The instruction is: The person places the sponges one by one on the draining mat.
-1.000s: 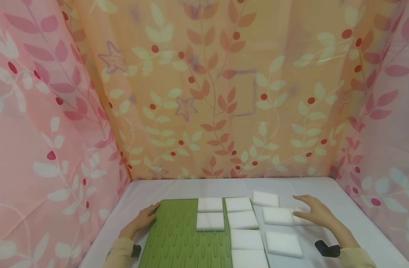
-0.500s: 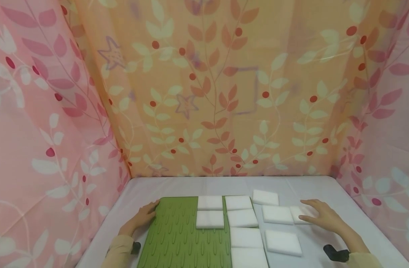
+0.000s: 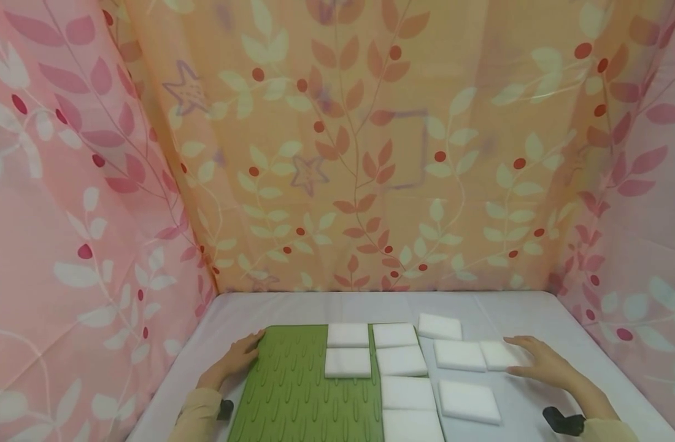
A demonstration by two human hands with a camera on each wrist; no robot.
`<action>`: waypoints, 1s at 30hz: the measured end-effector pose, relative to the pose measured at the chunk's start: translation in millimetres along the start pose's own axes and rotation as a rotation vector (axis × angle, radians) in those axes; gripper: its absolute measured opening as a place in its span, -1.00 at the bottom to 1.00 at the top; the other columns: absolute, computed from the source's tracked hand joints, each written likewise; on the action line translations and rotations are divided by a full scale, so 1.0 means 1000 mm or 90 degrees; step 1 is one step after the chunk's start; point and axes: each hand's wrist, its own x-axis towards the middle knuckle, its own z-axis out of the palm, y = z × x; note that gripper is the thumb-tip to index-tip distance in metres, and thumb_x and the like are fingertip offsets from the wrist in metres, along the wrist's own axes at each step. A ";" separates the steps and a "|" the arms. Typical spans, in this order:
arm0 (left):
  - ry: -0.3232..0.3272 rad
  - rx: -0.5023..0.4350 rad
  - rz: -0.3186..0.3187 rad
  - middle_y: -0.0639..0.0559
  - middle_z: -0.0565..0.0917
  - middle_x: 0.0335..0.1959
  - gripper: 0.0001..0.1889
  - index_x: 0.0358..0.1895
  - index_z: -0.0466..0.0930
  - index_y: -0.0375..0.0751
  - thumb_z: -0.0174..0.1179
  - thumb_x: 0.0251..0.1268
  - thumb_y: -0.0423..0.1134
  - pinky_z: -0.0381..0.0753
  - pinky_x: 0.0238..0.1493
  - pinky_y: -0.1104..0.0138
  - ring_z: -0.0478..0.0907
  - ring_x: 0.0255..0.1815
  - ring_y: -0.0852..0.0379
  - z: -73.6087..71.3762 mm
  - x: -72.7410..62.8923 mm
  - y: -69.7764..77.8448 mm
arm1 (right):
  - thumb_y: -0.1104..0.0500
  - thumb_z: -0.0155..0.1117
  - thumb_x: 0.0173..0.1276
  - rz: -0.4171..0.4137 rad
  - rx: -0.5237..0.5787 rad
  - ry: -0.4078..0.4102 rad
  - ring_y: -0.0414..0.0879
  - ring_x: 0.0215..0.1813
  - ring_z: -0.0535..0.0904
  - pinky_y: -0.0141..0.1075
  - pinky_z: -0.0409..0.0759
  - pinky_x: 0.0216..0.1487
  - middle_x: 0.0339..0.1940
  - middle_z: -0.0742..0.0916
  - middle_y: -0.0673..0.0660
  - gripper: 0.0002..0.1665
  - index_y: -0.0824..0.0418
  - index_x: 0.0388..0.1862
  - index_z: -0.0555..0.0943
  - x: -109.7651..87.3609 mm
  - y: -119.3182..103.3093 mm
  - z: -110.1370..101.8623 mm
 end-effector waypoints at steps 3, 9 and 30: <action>0.002 -0.002 -0.003 -0.44 0.27 0.30 -0.44 0.34 0.20 -0.39 -0.08 0.24 -0.34 -0.19 0.21 -0.40 0.08 0.34 -0.45 0.000 0.000 0.000 | 0.00 0.50 -0.12 -0.018 0.009 0.014 0.40 0.05 0.42 0.27 0.36 -0.02 0.00 0.57 0.41 -0.23 0.39 0.05 0.52 -0.002 0.001 0.001; 0.000 -0.001 -0.002 -0.45 0.26 0.30 -0.44 0.34 0.18 -0.41 -0.08 0.26 -0.34 -0.17 0.21 -0.40 0.08 0.33 -0.46 -0.001 -0.001 0.002 | 0.05 0.50 -0.12 -0.038 0.006 0.019 0.39 0.06 0.41 0.28 0.36 -0.04 0.00 0.56 0.44 -0.26 0.40 0.03 0.51 -0.001 0.007 0.004; 0.001 0.007 -0.001 -0.46 0.28 0.28 -0.44 0.33 0.21 -0.41 -0.06 0.23 -0.33 -0.15 0.21 -0.39 0.10 0.32 -0.47 -0.002 -0.001 0.005 | -0.01 0.42 0.03 0.039 0.023 -0.015 0.39 -0.04 0.49 0.28 0.44 -0.16 0.05 0.52 0.49 -0.21 0.41 0.16 0.42 -0.001 0.004 -0.022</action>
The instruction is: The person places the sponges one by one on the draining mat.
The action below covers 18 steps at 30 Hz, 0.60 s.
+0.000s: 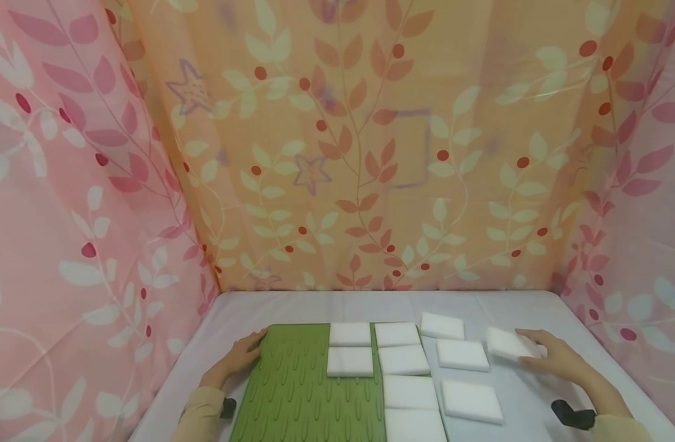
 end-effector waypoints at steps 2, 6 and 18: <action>0.001 0.003 0.002 -0.47 0.28 0.28 -0.45 0.33 0.21 -0.42 -0.06 0.24 -0.33 -0.15 0.21 -0.39 0.11 0.32 -0.47 0.000 0.000 0.000 | -0.02 0.42 0.03 -0.002 0.000 0.009 0.37 -0.04 0.50 0.27 0.45 -0.15 0.04 0.54 0.48 -0.22 0.39 0.15 0.44 0.001 -0.002 -0.001; 0.001 0.003 0.008 -0.47 0.28 0.28 -0.44 0.33 0.20 -0.42 -0.06 0.24 -0.34 -0.16 0.20 -0.40 0.10 0.31 -0.48 -0.001 0.000 0.000 | -0.07 0.41 0.02 0.015 -0.008 0.011 0.36 -0.04 0.51 0.25 0.47 -0.15 0.03 0.55 0.46 -0.22 0.35 0.14 0.47 0.003 -0.006 -0.002; -0.001 0.004 0.012 -0.47 0.27 0.28 -0.46 0.33 0.20 -0.42 -0.08 0.26 -0.34 -0.15 0.19 -0.42 0.10 0.31 -0.48 0.002 0.001 -0.004 | -0.21 0.36 0.02 0.061 -0.036 -0.010 0.33 -0.03 0.50 0.23 0.49 -0.20 0.06 0.54 0.45 -0.14 0.29 0.19 0.46 0.013 -0.027 0.001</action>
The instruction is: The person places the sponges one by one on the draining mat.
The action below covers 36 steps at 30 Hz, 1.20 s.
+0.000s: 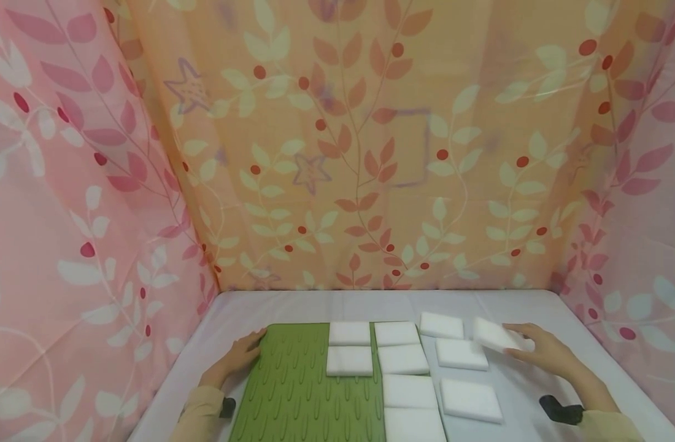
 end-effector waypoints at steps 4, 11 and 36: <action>0.000 -0.005 -0.009 -0.46 0.27 0.29 -0.45 0.34 0.20 -0.41 -0.08 0.25 -0.34 -0.17 0.20 -0.41 0.09 0.33 -0.47 0.000 -0.001 0.000 | -0.23 0.36 0.00 -0.002 -0.008 0.004 0.31 -0.03 0.50 0.23 0.50 -0.20 0.05 0.55 0.44 -0.12 0.28 0.19 0.46 0.003 -0.008 0.001; 0.001 0.000 -0.017 -0.45 0.28 0.29 -0.45 0.33 0.22 -0.39 -0.07 0.24 -0.33 -0.16 0.20 -0.40 0.10 0.33 -0.45 0.001 -0.001 0.000 | -0.24 0.37 -0.01 -0.017 0.001 0.017 0.27 -0.03 0.52 0.20 0.52 -0.20 0.04 0.57 0.39 -0.13 0.27 0.19 0.47 0.007 -0.019 0.002; 0.006 -0.042 -0.035 -0.43 0.27 0.30 -0.43 0.34 0.21 -0.38 -0.06 0.20 -0.40 -0.26 0.22 -0.39 0.07 0.35 -0.43 0.001 0.001 0.004 | -0.22 0.36 0.03 -0.087 0.022 0.059 0.16 -0.03 0.54 0.11 0.53 -0.26 0.01 0.60 0.24 -0.22 0.17 0.17 0.52 0.022 -0.053 0.016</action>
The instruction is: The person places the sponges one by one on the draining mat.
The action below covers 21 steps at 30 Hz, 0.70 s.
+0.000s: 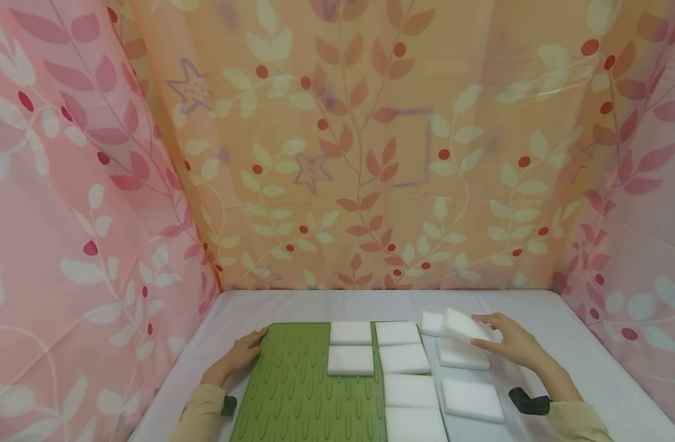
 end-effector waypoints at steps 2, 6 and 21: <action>-0.002 0.001 -0.005 -0.44 0.25 0.30 -0.43 0.34 0.21 -0.37 -0.05 0.19 -0.40 -0.27 0.22 -0.39 0.06 0.36 -0.43 0.001 0.001 -0.001 | -0.22 0.35 0.04 -0.007 0.008 -0.003 0.16 -0.03 0.54 0.11 0.53 -0.28 0.00 0.60 0.23 -0.22 0.17 0.17 0.52 0.002 -0.003 0.002; -0.007 -0.002 -0.014 -0.44 0.24 0.31 -0.43 0.34 0.21 -0.36 -0.04 0.20 -0.42 -0.27 0.23 -0.37 0.05 0.36 -0.42 0.002 0.002 -0.003 | -0.24 0.35 0.03 -0.014 0.012 0.000 0.14 -0.04 0.54 0.09 0.53 -0.26 -0.01 0.61 0.20 -0.22 0.16 0.17 0.52 0.005 -0.006 0.007; -0.011 -0.003 -0.029 -0.44 0.21 0.33 -0.42 0.36 0.19 -0.34 -0.04 0.21 -0.42 -0.28 0.26 -0.35 0.03 0.38 -0.41 0.000 0.001 -0.002 | -0.23 0.35 0.04 -0.043 0.029 0.003 0.06 -0.06 0.52 -0.03 0.54 -0.29 0.01 0.60 0.16 -0.23 0.14 0.17 0.53 0.017 -0.027 0.021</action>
